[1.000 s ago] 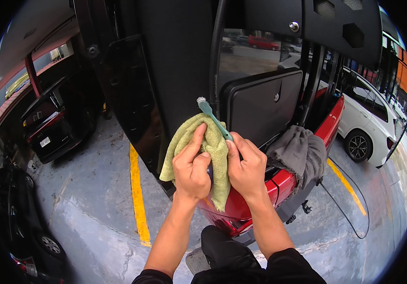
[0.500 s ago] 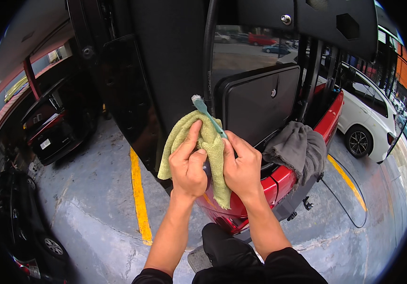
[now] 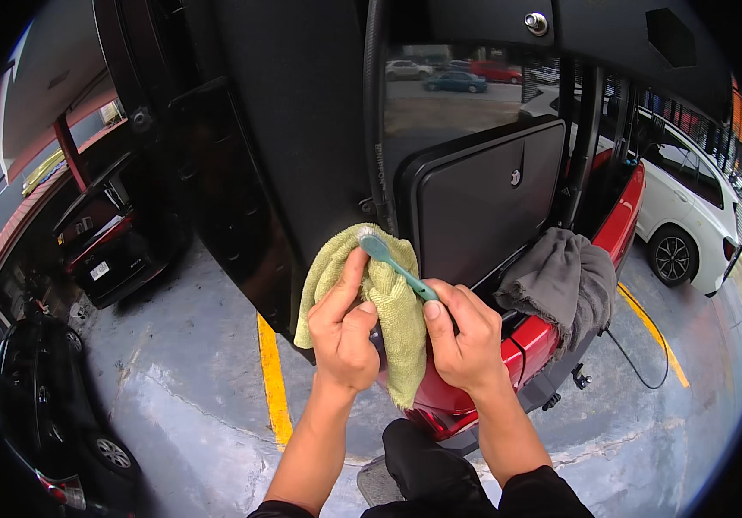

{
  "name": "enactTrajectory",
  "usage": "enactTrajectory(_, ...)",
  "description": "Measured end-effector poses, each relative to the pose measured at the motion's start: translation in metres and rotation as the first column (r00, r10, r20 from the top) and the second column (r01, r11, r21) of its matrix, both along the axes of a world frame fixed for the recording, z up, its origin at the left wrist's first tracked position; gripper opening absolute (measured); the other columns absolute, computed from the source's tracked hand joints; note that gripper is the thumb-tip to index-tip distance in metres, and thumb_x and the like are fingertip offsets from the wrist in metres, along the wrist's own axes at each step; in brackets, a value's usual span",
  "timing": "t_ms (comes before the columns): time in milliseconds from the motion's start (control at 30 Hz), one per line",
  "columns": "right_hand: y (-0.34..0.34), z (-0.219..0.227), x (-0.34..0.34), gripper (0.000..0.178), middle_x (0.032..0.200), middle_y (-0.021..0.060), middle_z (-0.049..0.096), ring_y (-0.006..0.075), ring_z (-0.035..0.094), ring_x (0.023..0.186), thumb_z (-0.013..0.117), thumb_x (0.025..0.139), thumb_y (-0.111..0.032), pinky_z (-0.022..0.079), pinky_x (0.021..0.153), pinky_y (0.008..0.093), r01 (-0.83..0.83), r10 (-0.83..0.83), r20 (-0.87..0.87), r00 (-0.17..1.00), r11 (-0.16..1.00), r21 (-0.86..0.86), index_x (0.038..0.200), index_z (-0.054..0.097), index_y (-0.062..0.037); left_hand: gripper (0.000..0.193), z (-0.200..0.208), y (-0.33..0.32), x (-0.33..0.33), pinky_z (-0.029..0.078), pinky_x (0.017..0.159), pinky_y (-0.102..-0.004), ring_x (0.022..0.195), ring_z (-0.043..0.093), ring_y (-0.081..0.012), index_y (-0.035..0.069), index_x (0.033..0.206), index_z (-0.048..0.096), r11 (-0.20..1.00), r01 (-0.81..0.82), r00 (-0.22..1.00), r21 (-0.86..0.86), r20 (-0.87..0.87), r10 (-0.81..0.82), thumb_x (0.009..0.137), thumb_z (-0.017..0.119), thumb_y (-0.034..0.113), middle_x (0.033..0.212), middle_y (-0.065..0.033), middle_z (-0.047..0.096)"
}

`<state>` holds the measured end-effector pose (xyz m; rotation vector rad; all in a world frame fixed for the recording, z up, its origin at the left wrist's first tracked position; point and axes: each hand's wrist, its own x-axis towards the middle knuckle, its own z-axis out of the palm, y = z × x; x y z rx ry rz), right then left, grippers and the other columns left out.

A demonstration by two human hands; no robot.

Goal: The person cleans the rear bumper and fuel door area of a red car using a toothbrush and a green microfiber cloth. They apply a cleaning solution from a small bottle to the toothbrush and scrub the crevices, then wipe the area with the cloth.

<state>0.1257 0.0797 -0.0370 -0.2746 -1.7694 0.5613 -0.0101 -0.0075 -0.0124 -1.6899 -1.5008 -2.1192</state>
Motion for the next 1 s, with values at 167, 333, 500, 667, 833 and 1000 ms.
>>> enactTrajectory(167,0.004,-0.004,0.003,0.018,0.081,0.0167,0.066,0.0308,0.066,0.065,0.064,0.096,-0.007,0.051,0.058,0.0377,-0.05,0.05,0.022,0.998,0.998,-0.023,0.109,0.066,0.005,0.062,0.0,-0.002,0.002,0.048,0.101,-0.034,0.115,0.066,-0.0259,-0.014,0.14,0.052,0.999,0.046,0.997,-0.018,0.062,-0.044,0.081,0.046,0.003,0.123,-0.0243,0.069)
enactTrajectory(333,0.012,0.014,-0.001,0.017,0.08,0.0172,0.066,0.0336,0.065,0.066,0.065,0.098,-0.011,0.051,0.059,0.0383,-0.091,0.094,0.041,0.995,0.993,-0.078,0.106,0.067,0.0041,0.061,0.0,-0.002,0.003,0.046,0.105,-0.0353,0.119,0.065,-0.0271,-0.014,0.14,0.052,0.998,0.055,0.996,0.011,0.071,-0.056,0.082,0.046,0.004,0.126,-0.0238,0.068)
enactTrajectory(500,0.011,0.007,-0.009,0.016,0.079,0.0158,0.065,0.0303,0.064,0.064,0.066,0.097,-0.009,0.05,0.058,0.0359,-0.071,0.07,-0.009,0.997,0.991,-0.116,0.108,0.067,0.0036,0.061,-0.001,0.0,0.002,0.046,0.106,-0.0359,0.119,0.064,-0.0278,-0.014,0.14,0.052,0.998,0.048,0.998,0.029,0.034,-0.049,0.083,0.048,0.007,0.127,-0.0242,0.068)
enactTrajectory(667,0.007,0.01,-0.017,0.016,0.077,0.015,0.064,0.028,0.063,0.062,0.067,0.097,-0.008,0.049,0.057,0.0346,-0.07,0.066,-0.037,0.997,0.989,-0.128,0.108,0.068,0.0031,0.061,-0.001,-0.004,0.006,0.046,0.106,-0.0359,0.119,0.065,-0.0281,-0.014,0.14,0.052,0.999,0.044,0.997,0.008,0.061,-0.044,0.084,0.049,0.01,0.125,-0.024,0.068)
enactTrajectory(833,0.007,0.008,-0.018,0.015,0.076,0.0148,0.063,0.0284,0.062,0.061,0.066,0.097,-0.008,0.049,0.056,0.0348,-0.069,0.062,-0.062,0.996,0.99,-0.122,0.108,0.068,0.003,0.061,0.001,0.001,0.003,0.046,0.105,-0.0361,0.116,0.066,-0.0278,-0.014,0.14,0.053,0.999,0.028,0.999,0.043,0.017,-0.029,0.084,0.049,0.01,0.123,-0.024,0.069)
enactTrajectory(1000,0.009,0.011,-0.019,0.016,0.076,0.0151,0.064,0.0291,0.064,0.061,0.067,0.096,-0.008,0.049,0.056,0.0357,-0.044,0.04,-0.041,0.998,0.995,-0.093,0.108,0.068,0.0037,0.061,0.001,-0.001,0.006,0.047,0.105,-0.0359,0.117,0.066,-0.0276,-0.014,0.14,0.053,0.999,0.046,0.997,0.024,0.068,-0.048,0.083,0.049,0.009,0.123,-0.0243,0.069)
